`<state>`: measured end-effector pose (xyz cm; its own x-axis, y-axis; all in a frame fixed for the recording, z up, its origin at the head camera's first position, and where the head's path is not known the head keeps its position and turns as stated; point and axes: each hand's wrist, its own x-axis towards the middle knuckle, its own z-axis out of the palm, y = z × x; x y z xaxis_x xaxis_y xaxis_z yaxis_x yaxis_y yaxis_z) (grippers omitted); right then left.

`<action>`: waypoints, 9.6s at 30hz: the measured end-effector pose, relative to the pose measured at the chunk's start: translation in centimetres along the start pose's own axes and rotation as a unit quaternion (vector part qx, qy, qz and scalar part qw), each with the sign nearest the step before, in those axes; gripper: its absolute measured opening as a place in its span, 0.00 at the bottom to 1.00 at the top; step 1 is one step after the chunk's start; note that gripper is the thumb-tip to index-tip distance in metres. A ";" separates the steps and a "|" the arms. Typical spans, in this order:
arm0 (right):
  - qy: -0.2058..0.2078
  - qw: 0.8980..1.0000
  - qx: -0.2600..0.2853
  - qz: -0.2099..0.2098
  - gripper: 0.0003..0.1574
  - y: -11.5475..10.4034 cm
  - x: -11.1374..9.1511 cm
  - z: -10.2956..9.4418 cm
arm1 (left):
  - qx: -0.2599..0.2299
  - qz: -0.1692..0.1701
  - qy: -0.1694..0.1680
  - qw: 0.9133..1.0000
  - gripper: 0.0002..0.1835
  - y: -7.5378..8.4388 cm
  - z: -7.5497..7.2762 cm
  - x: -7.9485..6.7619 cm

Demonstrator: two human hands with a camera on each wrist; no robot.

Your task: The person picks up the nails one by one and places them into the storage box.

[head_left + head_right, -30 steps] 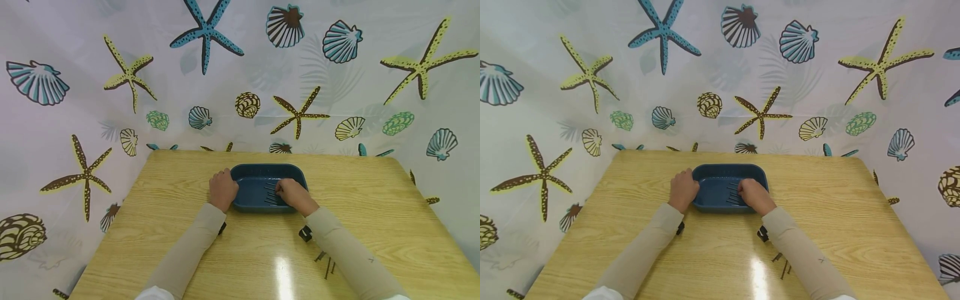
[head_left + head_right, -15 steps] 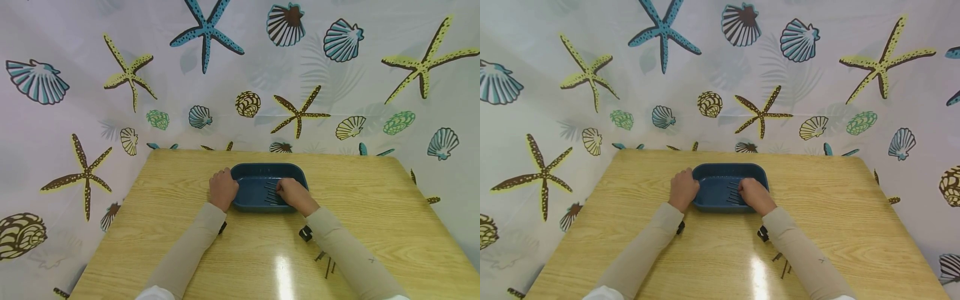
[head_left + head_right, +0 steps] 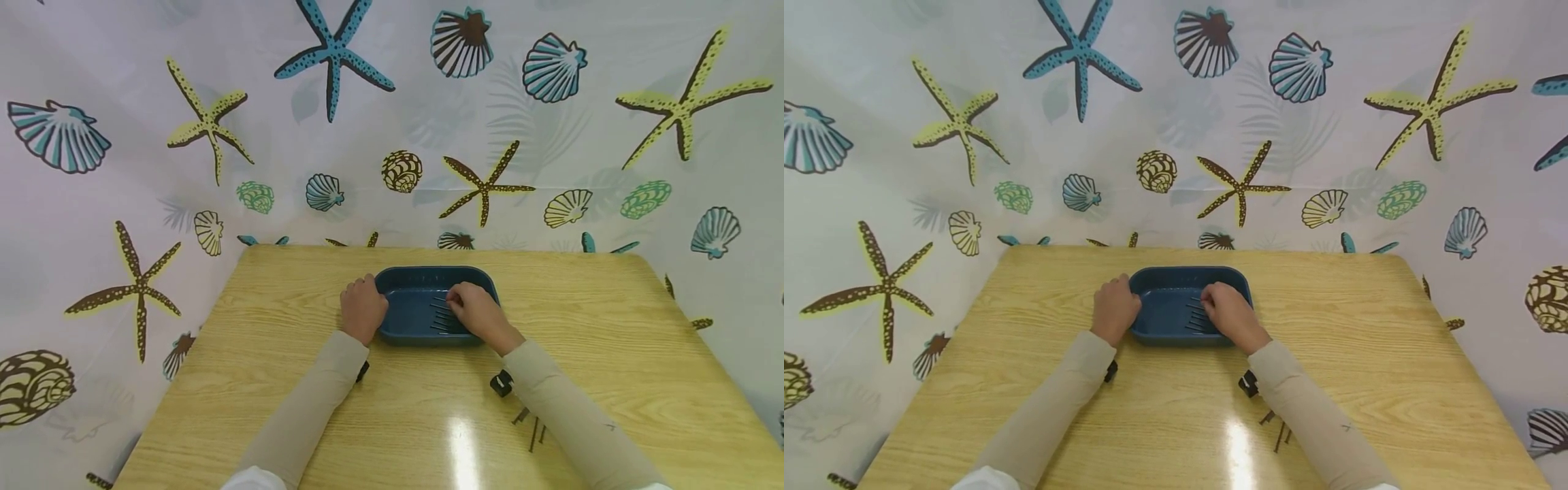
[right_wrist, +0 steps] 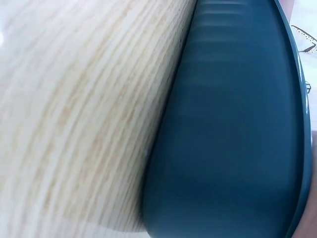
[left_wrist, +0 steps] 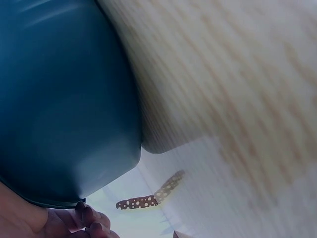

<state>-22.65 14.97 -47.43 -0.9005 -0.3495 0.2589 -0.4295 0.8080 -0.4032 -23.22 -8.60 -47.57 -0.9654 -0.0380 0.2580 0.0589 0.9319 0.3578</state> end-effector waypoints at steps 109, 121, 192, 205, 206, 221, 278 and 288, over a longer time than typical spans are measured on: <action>-0.201 0.970 0.137 -0.023 0.04 4.7 -15.0 -6.6 | -0.002 0.011 -0.003 1.000 0.13 -0.1 -0.1 -0.2; -0.135 0.983 0.108 -0.053 0.04 3.1 -11.2 -8.4 | 0.019 -0.008 -0.009 1.000 0.14 -0.1 0.3 0.2; -0.106 0.994 -0.028 0.001 0.03 2.2 2.9 0.7 | 0.017 -0.005 0.016 1.000 0.10 0.2 0.5 0.3; -0.109 0.993 -0.035 0.006 0.04 2.2 2.9 0.9 | 0.006 -0.014 0.011 1.000 0.07 0.3 0.5 0.3; -0.107 0.994 -0.036 0.005 0.04 2.2 2.9 0.8 | 0.005 -0.015 0.011 1.000 0.07 0.3 0.5 0.3; -0.040 0.999 0.003 -0.019 0.04 1.5 2.4 0.3 | 0.000 -0.010 0.010 1.000 0.08 0.3 0.3 0.2; -0.211 0.966 0.147 0.005 0.08 6.9 -14.4 -8.2 | -0.009 -0.007 0.004 1.000 0.11 0.1 0.7 0.4; -0.242 0.958 0.153 0.015 0.10 8.5 -16.5 -9.2 | -0.007 -0.007 0.010 1.000 0.10 -0.1 0.8 0.4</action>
<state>-10.82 32.02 -47.02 -0.8068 -0.5677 -0.1636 -0.3369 0.6696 -0.6619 -23.81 -8.43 -48.24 -0.9609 -0.0592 0.2706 0.0485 0.9259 0.3746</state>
